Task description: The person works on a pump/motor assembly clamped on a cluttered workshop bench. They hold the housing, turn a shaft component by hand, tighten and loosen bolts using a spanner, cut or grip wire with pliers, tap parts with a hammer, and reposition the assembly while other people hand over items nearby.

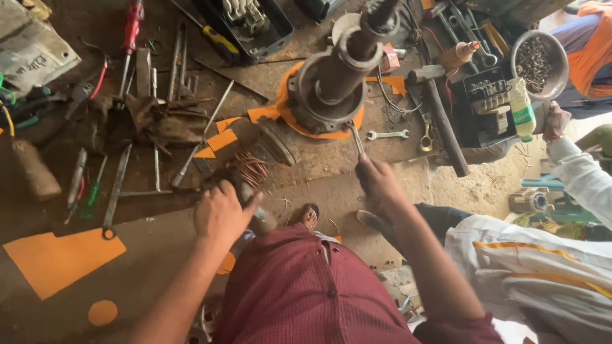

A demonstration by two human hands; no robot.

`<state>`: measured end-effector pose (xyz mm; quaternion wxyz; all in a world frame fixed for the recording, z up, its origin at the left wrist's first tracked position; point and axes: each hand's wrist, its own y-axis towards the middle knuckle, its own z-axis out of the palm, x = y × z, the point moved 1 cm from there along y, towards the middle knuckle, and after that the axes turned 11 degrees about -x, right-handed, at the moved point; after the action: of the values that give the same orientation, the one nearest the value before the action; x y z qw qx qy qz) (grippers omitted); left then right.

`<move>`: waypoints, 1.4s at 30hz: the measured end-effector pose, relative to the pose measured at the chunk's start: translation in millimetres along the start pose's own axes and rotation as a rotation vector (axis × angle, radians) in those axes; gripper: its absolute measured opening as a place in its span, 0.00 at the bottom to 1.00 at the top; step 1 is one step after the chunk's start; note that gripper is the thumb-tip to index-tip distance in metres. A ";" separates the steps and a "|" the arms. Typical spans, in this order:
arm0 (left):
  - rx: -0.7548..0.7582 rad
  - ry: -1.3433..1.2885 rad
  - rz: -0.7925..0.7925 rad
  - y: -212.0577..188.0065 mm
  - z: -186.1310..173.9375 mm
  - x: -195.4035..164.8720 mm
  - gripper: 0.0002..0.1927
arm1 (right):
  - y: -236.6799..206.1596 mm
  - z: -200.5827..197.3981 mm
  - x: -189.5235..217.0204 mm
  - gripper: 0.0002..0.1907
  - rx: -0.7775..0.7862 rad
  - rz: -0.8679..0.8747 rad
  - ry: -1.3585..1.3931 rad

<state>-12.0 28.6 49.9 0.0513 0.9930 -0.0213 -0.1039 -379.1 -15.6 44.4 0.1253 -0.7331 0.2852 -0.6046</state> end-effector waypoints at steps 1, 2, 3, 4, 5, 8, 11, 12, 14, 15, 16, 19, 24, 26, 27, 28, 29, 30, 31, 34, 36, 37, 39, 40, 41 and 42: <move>0.076 -0.027 0.022 -5.0 -2.4 -10.6 0.40 | 10.1 -12.5 8.8 0.24 -0.012 -0.037 -0.196; 0.152 -0.055 0.042 -10.1 -5.4 -20.8 0.39 | 20.4 -26.5 20.7 0.26 -0.024 -0.077 -0.394; 0.225 -0.084 0.059 -14.4 -7.9 -32.0 0.38 | 31.8 -36.6 33.8 0.29 -0.034 -0.122 -0.593; 0.234 -0.107 0.093 -18.3 -9.7 -46.1 0.36 | 43.7 -43.3 48.0 0.28 -0.035 -0.190 -0.681; 0.242 -0.130 0.124 -22.5 -10.8 -61.1 0.33 | 55.2 -49.0 63.1 0.27 -0.034 -0.261 -0.770; 0.206 -0.157 0.185 -33.1 -8.4 -105.5 0.26 | 76.0 -49.8 95.7 0.23 -0.058 -0.609 -0.850; -0.029 -0.152 0.414 -32.5 -3.7 -126.5 0.29 | 75.3 -47.6 106.8 0.20 -0.102 -0.747 -0.831; -0.133 -0.142 0.520 -32.5 -2.3 -130.2 0.32 | 70.9 -47.6 106.0 0.19 -0.117 -0.745 -0.824; -0.058 -0.184 0.546 -30.7 2.9 -131.1 0.37 | 58.0 -50.4 101.0 0.20 -0.182 -0.677 -0.788; -0.028 -0.205 0.558 -30.3 5.3 -130.9 0.40 | 51.2 -52.0 98.4 0.21 -0.216 -0.649 -0.770; -0.003 -0.176 0.558 -30.6 7.7 -131.2 0.39 | 45.0 -52.1 96.1 0.20 -0.157 -0.668 -0.731; 0.014 -0.090 0.557 -33.6 15.3 -134.3 0.36 | 35.0 -46.5 95.3 0.20 -0.022 -0.739 -0.722; -0.146 -0.092 0.559 -35.9 23.7 -138.3 0.28 | 38.8 -21.2 111.6 0.24 0.047 -0.961 -1.067; -0.194 -0.034 0.586 -34.0 23.8 -136.2 0.24 | 43.8 -14.0 121.0 0.24 0.022 -0.764 -1.212; -0.216 -0.008 0.602 -32.5 23.2 -134.7 0.22 | 46.2 -11.3 126.2 0.25 0.010 -0.659 -1.281; -0.181 -0.022 0.631 -30.5 22.9 -132.9 0.25 | 47.6 -8.9 133.5 0.23 -0.021 -0.809 -1.270; -0.147 -0.035 0.660 -27.8 22.6 -131.1 0.29 | 49.2 -7.5 141.0 0.21 -0.051 -0.960 -1.256; -0.110 -0.050 0.690 -25.0 22.6 -129.1 0.33 | 50.7 -5.9 147.8 0.20 -0.082 -1.108 -1.239; -0.171 -0.045 0.722 -21.6 22.3 -127.5 0.28 | 53.5 -4.4 152.3 0.20 -0.059 -1.086 -1.285; -0.229 -0.078 0.819 -7.8 27.4 -123.1 0.19 | 58.4 -0.9 157.6 0.20 0.006 -1.022 -1.365; -0.087 -0.160 0.886 2.8 36.2 -120.9 0.21 | 58.5 1.0 154.0 0.20 0.049 -0.979 -1.346; -0.065 -0.174 0.925 5.8 40.4 -118.9 0.16 | 57.3 1.5 151.2 0.20 0.008 -1.013 -1.329; -0.034 -0.193 1.011 14.5 50.1 -115.1 0.08 | 54.7 0.1 146.1 0.19 -0.091 -1.091 -1.293; -0.075 -0.243 1.025 16.5 53.9 -113.1 0.12 | 53.9 -1.4 143.9 0.18 -0.094 -1.128 -1.312; -0.115 -0.292 1.035 17.7 57.3 -111.8 0.16 | 53.5 -3.5 142.8 0.18 -0.093 -1.168 -1.330; -0.152 -0.341 1.044 18.4 60.4 -110.0 0.21 | 53.5 -5.8 142.0 0.17 -0.091 -1.207 -1.345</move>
<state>-132.8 10.2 15.5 0.1634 0.8131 -0.5113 -0.2251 -383.8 -138.7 133.2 -0.1020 -0.9609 -0.2576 0.0005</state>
